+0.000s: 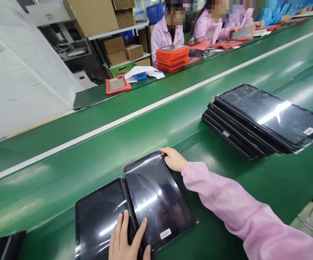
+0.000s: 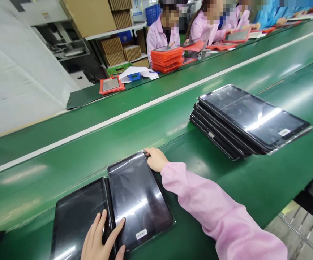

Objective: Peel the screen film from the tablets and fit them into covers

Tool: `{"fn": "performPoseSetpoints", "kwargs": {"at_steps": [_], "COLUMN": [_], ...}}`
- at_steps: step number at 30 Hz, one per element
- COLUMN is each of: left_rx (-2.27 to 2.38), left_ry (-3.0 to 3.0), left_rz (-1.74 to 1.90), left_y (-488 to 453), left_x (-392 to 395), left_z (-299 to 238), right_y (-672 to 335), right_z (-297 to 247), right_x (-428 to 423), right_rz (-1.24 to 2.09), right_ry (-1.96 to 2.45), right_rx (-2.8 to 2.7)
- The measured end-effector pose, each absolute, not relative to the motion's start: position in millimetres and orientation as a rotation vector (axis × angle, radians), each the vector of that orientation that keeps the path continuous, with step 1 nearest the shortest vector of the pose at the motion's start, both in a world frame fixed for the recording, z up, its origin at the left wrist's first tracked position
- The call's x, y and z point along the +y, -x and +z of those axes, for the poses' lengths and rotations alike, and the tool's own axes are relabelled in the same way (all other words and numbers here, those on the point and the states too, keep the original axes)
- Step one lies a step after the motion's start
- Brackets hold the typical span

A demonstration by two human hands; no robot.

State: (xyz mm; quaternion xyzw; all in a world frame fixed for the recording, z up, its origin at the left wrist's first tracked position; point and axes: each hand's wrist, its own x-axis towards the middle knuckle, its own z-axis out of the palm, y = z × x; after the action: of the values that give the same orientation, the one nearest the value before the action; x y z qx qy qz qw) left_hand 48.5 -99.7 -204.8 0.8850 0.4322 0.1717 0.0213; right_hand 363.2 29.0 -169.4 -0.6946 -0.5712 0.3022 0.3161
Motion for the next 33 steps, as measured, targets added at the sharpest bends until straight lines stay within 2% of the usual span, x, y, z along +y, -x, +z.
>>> {"fn": "performPoseSetpoints", "kwargs": {"at_steps": [9,16,19,23,28,33], "left_rx": [1.220,1.156,1.173,1.194,1.077,0.948], "left_ry": [-2.943,-2.945,-2.805,-2.387,-1.341,-0.767], "left_rz": [0.446,0.449,0.434,0.461,0.811,0.933], "left_y": [-50,-40,-38,-42,-74,-98], "left_x": [-94,-89,-89,-82,-58,-48], "left_z": [-179,-182,-178,-161,-132,-122], "right_y": [-372,-356,-341,-317,-283,-267], "right_z": [-159,-98,-72,-40,-3,7], "right_x": [31,-6,-26,-54,-82,-90], "right_rz": [0.879,1.208,1.225,1.131,0.977,0.880], "right_ry": [1.691,1.477,1.430,1.385,1.161,1.105], "right_rx": [-1.396,-1.301,-1.237,-1.190,-1.323,-1.458]}}
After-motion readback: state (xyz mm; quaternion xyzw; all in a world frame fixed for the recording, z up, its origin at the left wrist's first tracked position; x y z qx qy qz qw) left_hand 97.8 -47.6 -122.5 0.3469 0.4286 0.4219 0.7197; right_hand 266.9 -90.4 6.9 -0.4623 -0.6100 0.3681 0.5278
